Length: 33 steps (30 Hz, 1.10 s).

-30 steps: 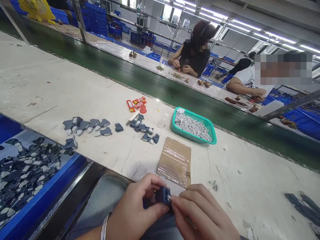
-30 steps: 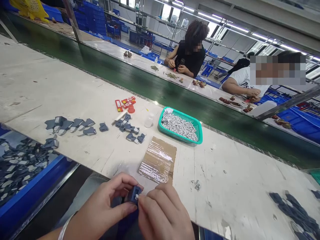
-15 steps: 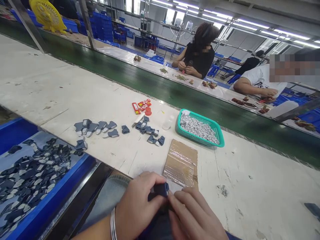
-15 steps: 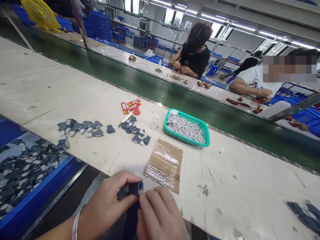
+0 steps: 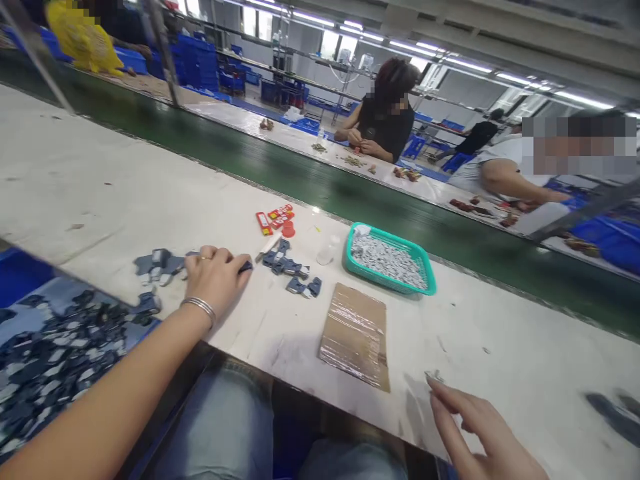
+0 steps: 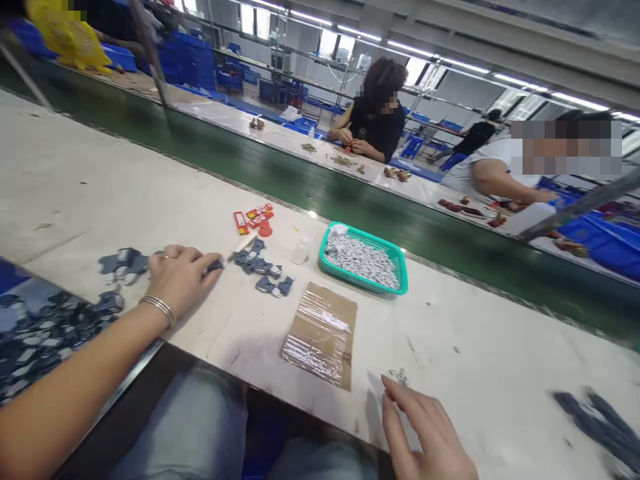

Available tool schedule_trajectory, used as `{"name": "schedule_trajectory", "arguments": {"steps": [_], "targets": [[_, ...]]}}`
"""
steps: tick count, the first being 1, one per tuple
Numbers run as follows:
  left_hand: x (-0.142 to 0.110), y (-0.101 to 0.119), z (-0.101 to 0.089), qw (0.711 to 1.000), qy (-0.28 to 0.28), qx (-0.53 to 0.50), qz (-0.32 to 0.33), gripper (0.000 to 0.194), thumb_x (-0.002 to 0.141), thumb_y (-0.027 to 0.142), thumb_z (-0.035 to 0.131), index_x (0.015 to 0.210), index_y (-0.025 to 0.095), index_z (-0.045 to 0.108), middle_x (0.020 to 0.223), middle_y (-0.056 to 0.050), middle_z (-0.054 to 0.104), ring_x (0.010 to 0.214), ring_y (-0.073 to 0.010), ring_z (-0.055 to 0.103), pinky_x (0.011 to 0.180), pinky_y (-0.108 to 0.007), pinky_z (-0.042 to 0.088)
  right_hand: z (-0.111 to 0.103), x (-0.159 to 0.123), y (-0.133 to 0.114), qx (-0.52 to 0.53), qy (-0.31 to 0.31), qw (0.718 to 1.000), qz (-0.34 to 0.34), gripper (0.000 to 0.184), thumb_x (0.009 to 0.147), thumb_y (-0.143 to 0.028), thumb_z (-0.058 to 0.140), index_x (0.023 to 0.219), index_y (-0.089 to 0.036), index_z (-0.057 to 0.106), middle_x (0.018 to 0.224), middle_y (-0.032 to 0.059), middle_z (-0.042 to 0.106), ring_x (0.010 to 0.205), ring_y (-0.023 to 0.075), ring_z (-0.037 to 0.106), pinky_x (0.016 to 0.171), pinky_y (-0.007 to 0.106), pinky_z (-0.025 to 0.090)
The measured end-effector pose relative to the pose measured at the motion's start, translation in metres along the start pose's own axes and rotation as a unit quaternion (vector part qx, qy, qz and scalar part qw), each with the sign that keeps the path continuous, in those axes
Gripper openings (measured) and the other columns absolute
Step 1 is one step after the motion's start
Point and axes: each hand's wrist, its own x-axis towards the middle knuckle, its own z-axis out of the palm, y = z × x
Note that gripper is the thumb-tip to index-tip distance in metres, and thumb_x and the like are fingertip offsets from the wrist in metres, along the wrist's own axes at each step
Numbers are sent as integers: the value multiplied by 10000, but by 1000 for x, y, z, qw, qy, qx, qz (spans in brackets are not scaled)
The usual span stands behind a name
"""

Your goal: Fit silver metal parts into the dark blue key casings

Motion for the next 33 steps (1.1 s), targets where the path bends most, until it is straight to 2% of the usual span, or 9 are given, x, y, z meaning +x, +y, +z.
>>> {"name": "schedule_trajectory", "arguments": {"steps": [5,8,11,14,18,21,25,30,33], "targets": [[4,9,-5,996,8,-93,12,332,793,334,492,1020,158,659,935,-136,535,1049,-384,423,920,-590,252,-8,0,39,-70,34,991,113,283,858,-421,462,885,-223,662,771,14,673,616,165,600,505,267,501],[-9,16,-14,980,19,-200,-4,419,761,389,546,1122,182,588,1004,-83,488,893,-249,535,872,-404,411,-1,7,51,-103,22,993,58,295,882,-371,424,843,-199,662,764,31,677,684,179,608,551,282,496],[-33,30,-23,952,-9,-305,-33,421,791,431,533,1164,234,531,858,-11,530,726,-165,585,705,-279,479,10,15,52,-104,4,994,-9,304,909,-335,401,832,-193,659,791,46,664,755,184,581,643,296,490],[-59,46,-30,871,-109,-463,-120,435,792,399,598,1186,237,514,657,37,535,657,-125,547,625,-194,451,17,22,48,-103,-12,993,-54,311,924,-301,397,808,-179,658,771,60,634,733,185,530,665,315,464],[-81,59,-34,694,-217,-641,-247,494,685,322,751,1141,228,584,684,23,565,633,-106,475,573,-153,430,20,28,46,-111,-26,989,-93,320,930,-247,396,751,-168,649,709,66,588,700,186,487,633,316,425],[-90,66,-35,619,-260,-689,-273,391,748,308,701,1119,222,612,746,-4,600,651,-113,488,565,-162,442,20,30,47,-114,-36,987,-110,325,933,-232,394,744,-164,649,694,66,571,708,184,490,640,313,420],[-97,74,-33,569,-282,-708,-309,307,812,282,633,1112,216,613,840,-24,620,692,-122,531,582,-184,460,21,31,49,-108,-51,986,-119,306,930,-240,405,777,-155,655,712,72,576,732,189,500,647,317,427],[-103,81,-27,538,-297,-726,-308,261,840,318,591,1084,226,576,861,-30,628,637,-113,501,549,-215,418,25,34,50,-93,-52,990,-92,292,914,-245,416,746,-163,640,694,64,586,714,189,518,639,321,448],[-107,83,-24,537,-314,-726,-294,205,859,338,556,1019,210,574,850,-38,634,673,-126,493,577,-235,401,27,35,49,-77,-48,994,-60,250,893,-264,448,738,-187,628,707,43,609,698,174,545,610,293,477]]}}
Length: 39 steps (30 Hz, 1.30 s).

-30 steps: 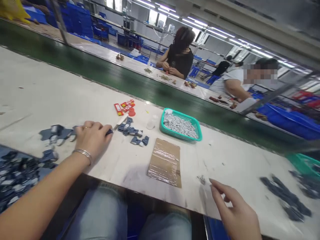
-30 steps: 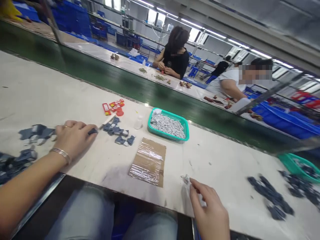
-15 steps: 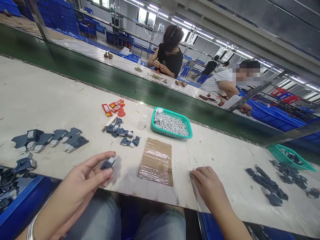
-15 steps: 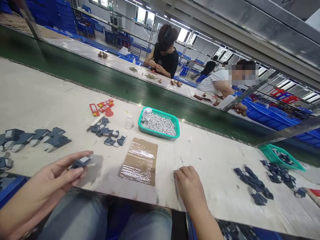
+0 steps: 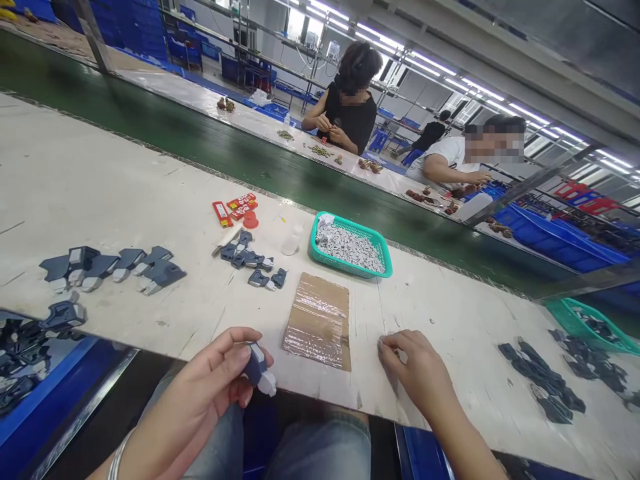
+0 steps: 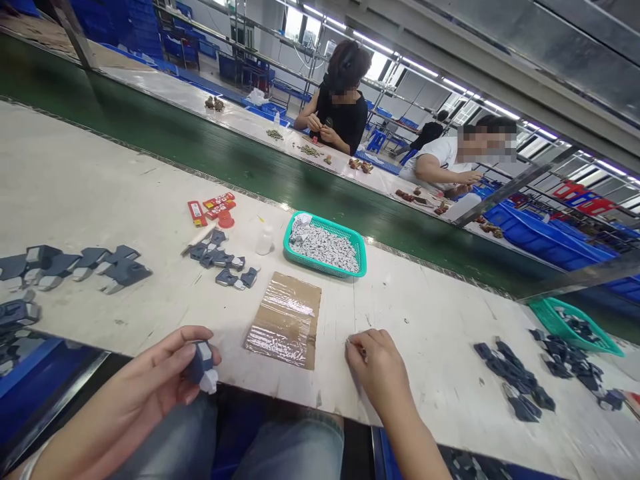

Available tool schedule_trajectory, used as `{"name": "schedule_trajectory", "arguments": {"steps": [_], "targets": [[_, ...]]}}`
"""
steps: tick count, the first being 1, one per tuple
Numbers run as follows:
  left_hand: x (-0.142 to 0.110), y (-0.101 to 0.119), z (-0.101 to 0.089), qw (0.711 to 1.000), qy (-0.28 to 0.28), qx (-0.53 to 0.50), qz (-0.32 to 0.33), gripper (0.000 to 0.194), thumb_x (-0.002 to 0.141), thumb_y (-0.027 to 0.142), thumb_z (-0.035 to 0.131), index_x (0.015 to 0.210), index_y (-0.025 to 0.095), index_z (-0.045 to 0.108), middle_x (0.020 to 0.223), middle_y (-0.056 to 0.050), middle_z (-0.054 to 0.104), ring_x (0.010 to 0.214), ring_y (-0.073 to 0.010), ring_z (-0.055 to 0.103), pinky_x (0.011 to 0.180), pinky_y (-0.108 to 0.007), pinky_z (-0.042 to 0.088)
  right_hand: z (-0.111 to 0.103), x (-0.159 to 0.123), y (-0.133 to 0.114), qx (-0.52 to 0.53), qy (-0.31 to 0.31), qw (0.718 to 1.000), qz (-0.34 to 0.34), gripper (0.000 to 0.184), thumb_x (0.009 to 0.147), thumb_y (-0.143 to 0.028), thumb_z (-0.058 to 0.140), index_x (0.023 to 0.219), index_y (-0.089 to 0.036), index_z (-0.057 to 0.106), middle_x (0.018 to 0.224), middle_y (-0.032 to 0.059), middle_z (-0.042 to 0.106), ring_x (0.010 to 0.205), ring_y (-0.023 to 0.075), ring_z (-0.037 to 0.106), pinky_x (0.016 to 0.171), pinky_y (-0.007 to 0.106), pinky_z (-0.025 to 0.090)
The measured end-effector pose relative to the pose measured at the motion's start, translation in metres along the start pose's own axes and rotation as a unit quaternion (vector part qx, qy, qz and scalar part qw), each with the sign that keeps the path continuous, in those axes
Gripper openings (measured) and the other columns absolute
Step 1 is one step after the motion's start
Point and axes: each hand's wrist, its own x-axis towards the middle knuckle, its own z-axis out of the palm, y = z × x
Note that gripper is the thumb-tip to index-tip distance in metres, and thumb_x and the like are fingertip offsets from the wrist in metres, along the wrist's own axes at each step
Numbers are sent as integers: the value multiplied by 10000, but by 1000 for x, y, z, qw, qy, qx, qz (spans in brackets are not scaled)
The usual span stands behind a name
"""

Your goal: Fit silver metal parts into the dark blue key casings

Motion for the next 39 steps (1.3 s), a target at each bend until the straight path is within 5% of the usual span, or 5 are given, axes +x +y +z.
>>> {"name": "schedule_trajectory", "arguments": {"steps": [14,22,39], "targets": [[1,-7,-3,1000,-9,20,3,177,852,315,570,998,215,559,881,-36,641,742,-152,532,649,-284,410,-13,-10,-5,-19,23,998,52,325,901,-388,411,793,-215,664,768,41,670,730,191,608,588,305,485],[-3,-9,-4,1000,-16,18,-8,159,867,307,551,997,218,571,863,-35,637,738,-152,519,611,-270,444,4,-15,-24,-84,57,993,59,341,905,-331,417,744,-148,656,670,90,614,653,224,508,608,361,428],[-2,-9,-3,999,-23,25,-8,159,875,302,540,1008,222,571,879,-39,617,751,-154,514,561,-246,471,5,-15,-22,-63,79,994,-47,204,902,-193,465,878,-116,652,775,88,609,732,194,487,669,334,468]]}}
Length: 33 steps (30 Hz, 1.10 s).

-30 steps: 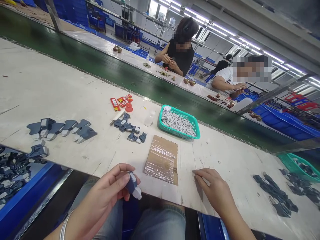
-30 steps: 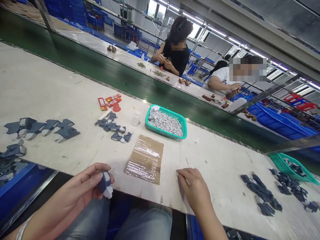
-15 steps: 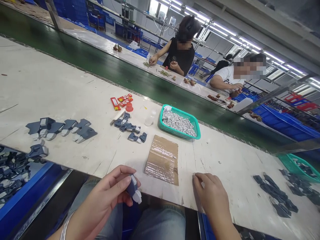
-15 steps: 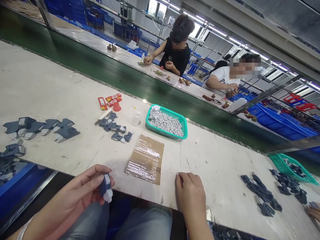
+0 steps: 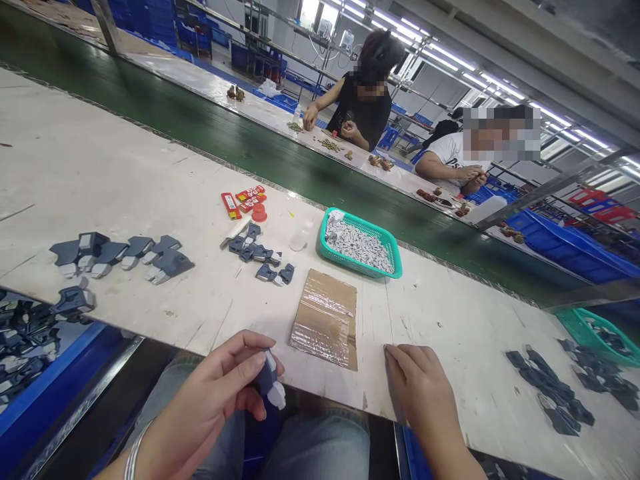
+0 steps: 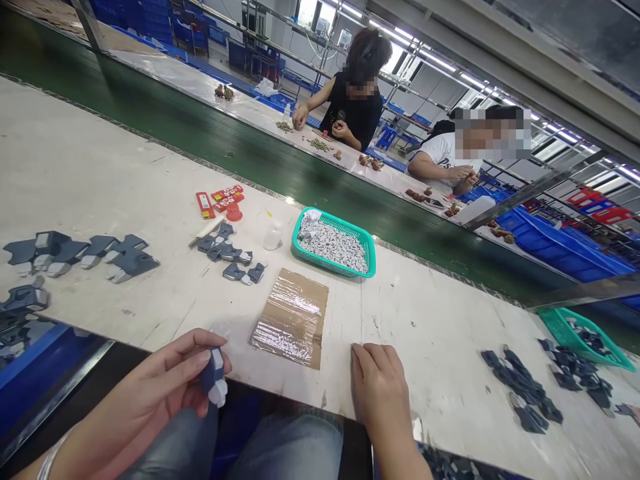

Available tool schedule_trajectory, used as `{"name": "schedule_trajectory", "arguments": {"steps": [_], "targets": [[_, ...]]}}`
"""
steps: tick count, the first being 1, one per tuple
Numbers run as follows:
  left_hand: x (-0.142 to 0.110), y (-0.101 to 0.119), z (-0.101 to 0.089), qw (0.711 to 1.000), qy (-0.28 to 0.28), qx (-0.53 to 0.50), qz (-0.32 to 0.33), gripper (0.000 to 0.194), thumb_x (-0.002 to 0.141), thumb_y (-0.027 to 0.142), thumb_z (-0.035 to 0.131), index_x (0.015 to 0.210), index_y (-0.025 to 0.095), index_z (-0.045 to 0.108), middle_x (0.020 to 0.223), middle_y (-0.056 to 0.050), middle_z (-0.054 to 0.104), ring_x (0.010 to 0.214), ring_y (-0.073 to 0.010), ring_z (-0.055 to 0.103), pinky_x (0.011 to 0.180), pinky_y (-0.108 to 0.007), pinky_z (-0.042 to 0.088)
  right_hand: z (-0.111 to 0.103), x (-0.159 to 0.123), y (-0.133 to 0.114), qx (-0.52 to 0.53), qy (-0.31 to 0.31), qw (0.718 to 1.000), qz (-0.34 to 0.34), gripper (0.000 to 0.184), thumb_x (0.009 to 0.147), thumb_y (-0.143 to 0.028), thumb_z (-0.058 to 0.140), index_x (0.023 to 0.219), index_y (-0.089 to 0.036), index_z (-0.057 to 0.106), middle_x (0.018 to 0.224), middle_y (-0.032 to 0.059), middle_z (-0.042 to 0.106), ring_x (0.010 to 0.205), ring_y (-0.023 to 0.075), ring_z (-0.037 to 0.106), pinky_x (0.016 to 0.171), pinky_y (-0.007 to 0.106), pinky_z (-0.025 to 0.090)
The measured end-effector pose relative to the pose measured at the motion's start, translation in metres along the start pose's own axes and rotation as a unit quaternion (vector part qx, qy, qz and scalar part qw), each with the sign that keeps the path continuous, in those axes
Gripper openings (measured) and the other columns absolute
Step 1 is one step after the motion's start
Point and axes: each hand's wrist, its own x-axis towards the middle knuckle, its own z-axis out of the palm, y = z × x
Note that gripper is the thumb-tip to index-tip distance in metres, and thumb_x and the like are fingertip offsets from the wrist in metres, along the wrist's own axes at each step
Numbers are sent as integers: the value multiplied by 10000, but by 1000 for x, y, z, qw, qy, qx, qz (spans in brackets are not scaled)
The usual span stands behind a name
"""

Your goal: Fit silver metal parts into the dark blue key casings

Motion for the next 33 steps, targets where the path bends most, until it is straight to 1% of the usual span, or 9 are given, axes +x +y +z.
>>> {"name": "schedule_trajectory", "arguments": {"steps": [6,9,12,15,18,20,23,28,33], "targets": [[0,-2,2,1000,0,19,4,180,849,302,577,1009,221,594,874,-27,595,711,-142,536,575,-261,488,1,7,7,-15,-12,1000,-19,196,895,-164,461,844,-130,647,754,77,602,715,188,482,679,326,454],[0,-7,1,999,-10,36,26,197,804,242,639,997,209,613,890,-26,613,724,-132,557,639,-261,481,4,7,9,-11,-11,1000,-26,182,883,-160,474,813,-137,641,728,67,598,704,185,482,688,323,441],[1,-10,1,998,-28,49,43,262,748,176,688,995,206,607,871,-21,629,733,-124,545,634,-236,470,8,5,14,-15,1,999,-44,191,877,-171,472,775,-137,630,697,59,596,684,182,480,667,311,425],[0,-9,3,997,-30,46,56,276,774,178,655,1028,228,558,862,-4,619,736,-116,545,632,-226,459,10,6,19,-20,6,998,-60,200,874,-185,468,756,-141,622,682,49,599,670,176,484,643,297,414],[-3,-8,5,995,-50,43,72,187,810,206,613,978,228,533,882,-9,595,794,-141,549,657,-257,480,8,10,19,1,18,999,-44,200,870,-193,470,743,-150,618,658,40,597,656,176,493,627,296,411],[-4,-8,6,993,-69,58,71,139,825,225,594,954,218,544,889,-20,587,798,-150,544,682,-286,496,5,16,12,25,35,999,-28,191,864,-202,485,730,-158,612,651,37,598,647,176,501,619,300,413],[-4,-11,5,993,-73,71,57,188,826,232,592,1010,220,559,883,-20,593,799,-143,541,756,-299,482,-2,28,-7,70,53,996,-25,145,858,-204,517,752,-162,606,680,35,607,660,165,522,633,298,430],[-2,-17,3,996,-51,72,31,343,777,300,640,1098,203,566,825,-20,605,736,-140,553,746,-303,456,1,49,-42,129,34,988,-78,81,857,-138,527,814,-149,594,716,37,591,686,146,504,644,284,445],[-4,-19,2,996,-54,72,8,391,751,285,656,1114,180,558,724,-7,589,649,-136,542,649,-301,468,11,59,-56,126,8,983,-134,145,858,-64,492,785,-135,594,697,52,559,695,164,467,646,315,422]]}}
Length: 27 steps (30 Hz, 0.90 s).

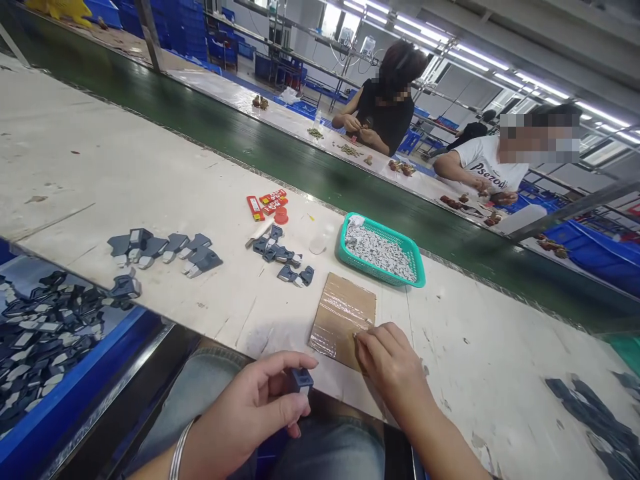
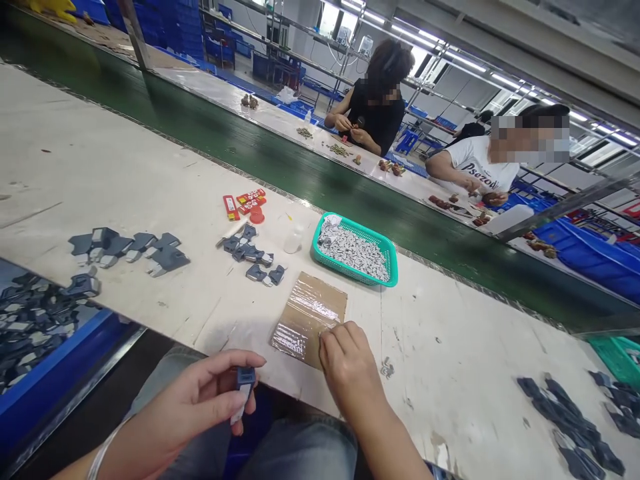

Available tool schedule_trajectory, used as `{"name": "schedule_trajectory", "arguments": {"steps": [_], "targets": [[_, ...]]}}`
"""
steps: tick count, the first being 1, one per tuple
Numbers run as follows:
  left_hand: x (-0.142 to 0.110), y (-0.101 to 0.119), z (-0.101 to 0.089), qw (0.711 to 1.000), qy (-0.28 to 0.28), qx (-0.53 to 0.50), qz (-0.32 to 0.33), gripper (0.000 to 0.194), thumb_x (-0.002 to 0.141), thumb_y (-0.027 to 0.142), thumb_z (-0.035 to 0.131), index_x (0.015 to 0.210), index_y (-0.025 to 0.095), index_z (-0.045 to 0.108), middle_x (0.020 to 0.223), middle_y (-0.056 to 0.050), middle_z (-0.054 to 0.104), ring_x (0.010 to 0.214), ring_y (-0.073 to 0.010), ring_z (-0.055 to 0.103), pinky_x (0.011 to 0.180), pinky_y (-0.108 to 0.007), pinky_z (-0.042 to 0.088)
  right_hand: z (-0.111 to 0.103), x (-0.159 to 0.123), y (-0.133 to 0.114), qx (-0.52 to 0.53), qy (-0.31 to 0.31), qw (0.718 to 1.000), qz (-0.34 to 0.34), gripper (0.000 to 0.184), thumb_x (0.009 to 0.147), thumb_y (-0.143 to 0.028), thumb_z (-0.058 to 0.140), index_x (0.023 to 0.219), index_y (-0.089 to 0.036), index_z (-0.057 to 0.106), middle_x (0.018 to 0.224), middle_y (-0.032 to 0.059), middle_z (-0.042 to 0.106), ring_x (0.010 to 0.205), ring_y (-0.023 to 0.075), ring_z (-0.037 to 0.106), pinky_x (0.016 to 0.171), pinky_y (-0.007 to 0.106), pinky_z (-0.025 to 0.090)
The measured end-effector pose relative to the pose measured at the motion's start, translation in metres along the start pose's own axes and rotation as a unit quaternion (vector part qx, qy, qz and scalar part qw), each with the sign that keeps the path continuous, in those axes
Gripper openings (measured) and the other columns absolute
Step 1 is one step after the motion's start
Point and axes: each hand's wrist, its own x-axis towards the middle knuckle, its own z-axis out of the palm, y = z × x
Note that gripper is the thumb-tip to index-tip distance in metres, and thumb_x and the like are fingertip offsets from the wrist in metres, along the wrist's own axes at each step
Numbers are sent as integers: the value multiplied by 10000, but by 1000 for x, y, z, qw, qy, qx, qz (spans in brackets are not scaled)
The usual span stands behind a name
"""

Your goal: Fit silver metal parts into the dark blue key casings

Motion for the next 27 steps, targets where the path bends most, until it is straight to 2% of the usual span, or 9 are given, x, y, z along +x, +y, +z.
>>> {"name": "schedule_trajectory", "arguments": {"steps": [4,7,9,12,16,19,22,27], "targets": [[0,2,1,999,18,-35,10,323,729,237,666,1031,204,557,786,-7,587,743,-160,573,619,-279,471,3,3,-2,-6,-30,999,-31,224,867,-49,457,716,-150,588,659,45,526,662,164,438,632,322,397],[2,3,2,999,29,-34,13,241,742,232,654,960,190,560,847,-32,616,769,-168,599,639,-282,469,2,4,0,1,-32,999,-29,223,871,-60,458,720,-158,589,652,37,524,656,160,442,625,313,396],[4,3,4,999,26,-27,14,243,750,219,644,979,195,564,885,-42,627,803,-176,604,667,-289,470,-1,4,1,10,-14,1000,-10,169,873,-95,483,758,-154,591,674,40,543,674,160,461,628,305,412],[8,0,7,998,27,19,46,276,748,184,637,1020,202,594,946,-54,639,896,-187,589,778,-312,467,-13,6,-2,33,32,997,54,88,860,-157,545,782,-168,584,703,28,571,691,147,492,615,275,424],[11,-2,14,991,50,94,74,335,742,179,633,1074,227,619,1033,-68,639,976,-216,587,841,-345,471,-36,11,-20,85,60,988,118,70,842,-171,580,776,-195,581,714,-1,586,705,129,519,609,252,418],[12,2,19,986,67,134,76,347,722,169,645,1061,238,617,989,-49,655,922,-207,613,791,-324,497,-52,15,-38,116,59,987,98,57,828,-122,584,823,-179,582,735,14,578,712,131,514,630,265,424],[10,7,24,982,60,154,85,312,720,147,639,1019,236,621,970,-27,676,869,-183,624,777,-298,505,-64,16,-52,153,58,985,59,149,785,-43,601,881,-154,577,764,40,576,720,140,503,634,285,436],[5,10,26,978,64,180,82,321,724,141,638,1026,249,619,994,-15,685,864,-177,625,788,-291,500,-70,16,-66,176,43,983,10,213,768,-21,600,937,-149,592,754,59,579,710,159,504,596,295,465]]}}
